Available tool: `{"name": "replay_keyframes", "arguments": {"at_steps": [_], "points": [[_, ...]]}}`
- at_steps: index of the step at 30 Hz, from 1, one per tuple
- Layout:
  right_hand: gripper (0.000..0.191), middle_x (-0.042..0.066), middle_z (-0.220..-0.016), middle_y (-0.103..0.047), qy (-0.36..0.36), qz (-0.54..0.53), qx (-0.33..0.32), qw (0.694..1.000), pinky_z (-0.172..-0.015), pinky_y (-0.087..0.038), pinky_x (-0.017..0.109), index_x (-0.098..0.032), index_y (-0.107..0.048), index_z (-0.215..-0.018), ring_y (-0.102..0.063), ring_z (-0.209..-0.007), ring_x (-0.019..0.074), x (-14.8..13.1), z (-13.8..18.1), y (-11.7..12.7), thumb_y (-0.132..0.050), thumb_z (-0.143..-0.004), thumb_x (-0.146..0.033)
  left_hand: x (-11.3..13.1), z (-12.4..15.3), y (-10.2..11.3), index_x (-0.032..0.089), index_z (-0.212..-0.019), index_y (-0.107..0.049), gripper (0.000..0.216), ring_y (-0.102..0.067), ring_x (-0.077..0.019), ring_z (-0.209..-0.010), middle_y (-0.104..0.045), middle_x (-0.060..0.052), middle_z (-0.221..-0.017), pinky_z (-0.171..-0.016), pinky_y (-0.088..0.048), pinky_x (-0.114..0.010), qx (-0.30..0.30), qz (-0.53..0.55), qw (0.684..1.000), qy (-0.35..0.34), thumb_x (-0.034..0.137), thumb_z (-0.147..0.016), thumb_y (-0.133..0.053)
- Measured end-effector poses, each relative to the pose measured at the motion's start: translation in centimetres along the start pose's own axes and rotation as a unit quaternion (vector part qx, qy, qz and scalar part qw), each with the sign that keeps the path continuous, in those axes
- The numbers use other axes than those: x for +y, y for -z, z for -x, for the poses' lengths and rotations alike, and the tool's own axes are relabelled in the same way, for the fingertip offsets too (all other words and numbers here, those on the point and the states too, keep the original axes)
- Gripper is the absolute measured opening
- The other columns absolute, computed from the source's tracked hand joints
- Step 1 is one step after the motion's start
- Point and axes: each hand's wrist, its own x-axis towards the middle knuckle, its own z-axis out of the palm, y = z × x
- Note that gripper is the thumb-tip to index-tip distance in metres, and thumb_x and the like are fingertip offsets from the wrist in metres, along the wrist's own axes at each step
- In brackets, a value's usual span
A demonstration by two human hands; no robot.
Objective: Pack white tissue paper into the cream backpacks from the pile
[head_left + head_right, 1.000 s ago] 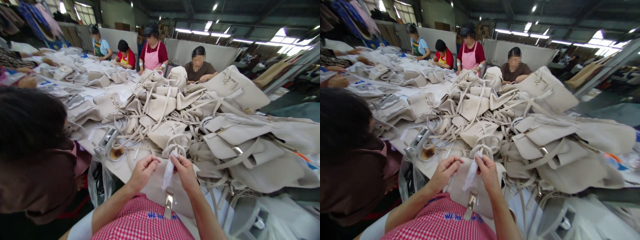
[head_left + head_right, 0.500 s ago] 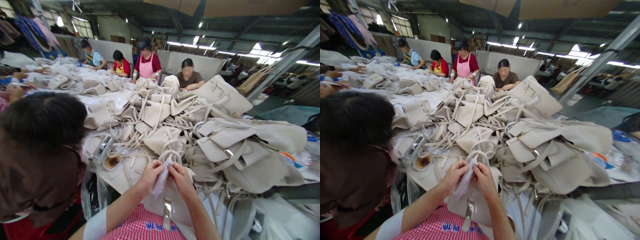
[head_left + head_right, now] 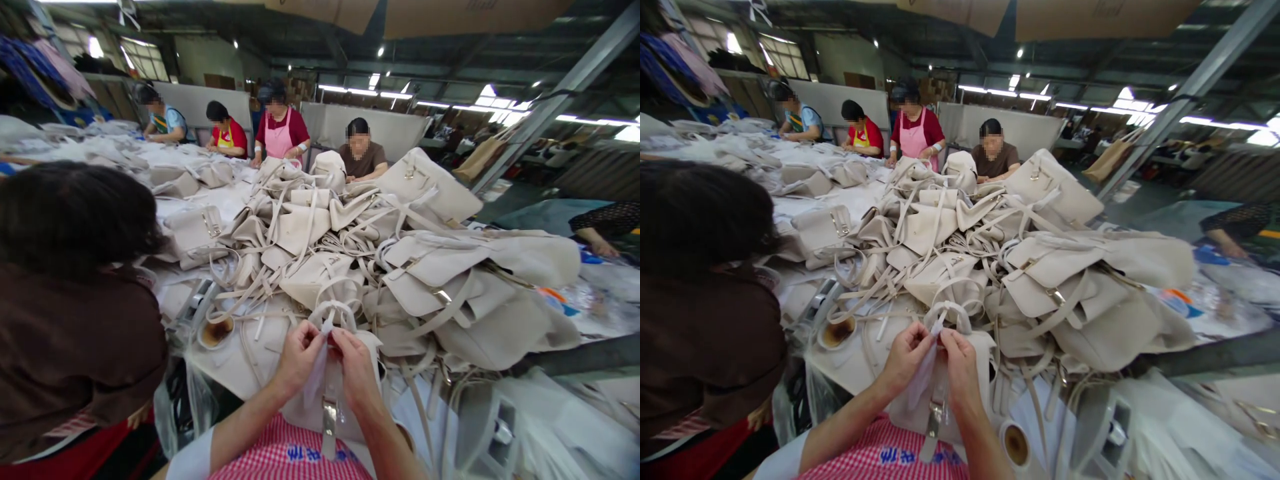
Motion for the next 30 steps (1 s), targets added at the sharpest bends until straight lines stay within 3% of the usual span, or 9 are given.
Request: {"name": "replay_keyframes", "arguments": {"at_steps": [4, 7, 9, 12, 20, 25, 30], "points": [[0.035, 0.001, -0.071, -0.067, -0.026, -0.076, -0.018, 0.997, -0.068, -0.043, 0.027, -0.018, -0.072, -0.068, -0.056, -0.071, 0.0177, 0.1, -0.1, -0.4, -0.085, -0.058, -0.048, -0.4, 0.3, -0.1, 0.019, -0.073, -0.050, 0.021, -0.049, -0.0121, -0.063, -0.050, 0.003, -0.067, -0.059, -0.040, -0.022, -0.027, 0.014, 1.000, -0.002, 0.034, -0.081, -0.062], [0.037, 0.001, -0.069, -0.065, -0.006, -0.063, -0.007, 0.998, -0.067, -0.042, 0.027, -0.018, -0.073, -0.071, -0.054, -0.069, 0.0170, 0.6, -0.6, -0.3, -0.083, -0.061, -0.052, 0.1, 0.7, 0.1, 0.019, -0.081, -0.056, 0.008, -0.054, -0.0141, -0.071, -0.054, 0.001, -0.075, -0.067, -0.045, -0.024, 0.005, -0.079, 0.990, -0.114, 0.025, -0.086, -0.057], [0.039, 0.001, -0.070, -0.066, 0.002, -0.054, 0.004, 0.999, -0.066, -0.042, 0.027, -0.018, -0.075, -0.075, -0.052, -0.068, 0.0166, 1.0, -0.9, -0.1, -0.081, -0.064, -0.055, 0.5, 0.7, 0.3, 0.020, -0.087, -0.064, 0.012, -0.057, -0.0162, -0.079, -0.058, -0.003, -0.082, -0.075, -0.047, -0.027, -0.010, -0.140, 0.969, -0.204, 0.022, -0.090, -0.053], [0.040, 0.002, -0.076, -0.067, 0.006, -0.059, 0.000, 0.998, -0.067, -0.042, 0.028, -0.019, -0.077, -0.082, -0.052, -0.069, 0.0165, 1.4, -1.2, 0.1, -0.080, -0.066, -0.055, 1.0, 0.5, 0.6, 0.021, -0.100, -0.073, 0.022, -0.060, -0.0186, -0.087, -0.062, -0.007, -0.090, -0.079, -0.050, -0.029, -0.015, -0.162, 0.958, -0.236, 0.022, -0.093, -0.051], [0.036, 0.001, -0.075, -0.068, 0.031, -0.049, -0.007, 0.998, -0.067, -0.044, 0.027, -0.020, -0.074, -0.081, -0.054, -0.070, 0.0164, 0.8, -1.8, 0.1, -0.083, -0.062, -0.050, 0.9, -0.1, 0.2, 0.022, -0.095, -0.078, 0.019, -0.064, -0.0206, -0.090, -0.068, -0.008, -0.093, -0.082, -0.050, -0.030, 0.058, -0.079, 0.984, -0.146, 0.022, -0.085, -0.062], [0.038, -0.003, -0.063, -0.058, 0.015, -0.058, -0.011, 0.998, -0.056, -0.039, 0.024, -0.020, -0.065, -0.076, -0.048, -0.059, 0.0127, 0.8, -2.2, 0.0, -0.083, -0.061, -0.049, 0.6, -1.0, -0.6, 0.017, -0.080, -0.074, 0.013, -0.062, -0.0183, -0.075, -0.069, -0.004, -0.078, -0.069, -0.049, -0.027, 0.098, 0.017, 0.995, -0.019, 0.026, -0.072, -0.070], [0.041, -0.005, -0.056, -0.051, -0.014, -0.041, -0.010, 0.999, -0.046, -0.029, 0.021, -0.020, -0.057, -0.076, -0.041, -0.048, 0.0094, 1.0, -2.6, 0.1, -0.076, -0.064, -0.054, 1.1, -1.5, -0.8, 0.016, -0.072, -0.066, 0.022, -0.057, -0.0129, -0.062, -0.065, 0.001, -0.066, -0.062, -0.046, -0.023, 0.045, 0.156, 0.983, 0.090, 0.031, -0.060, -0.077]]}}
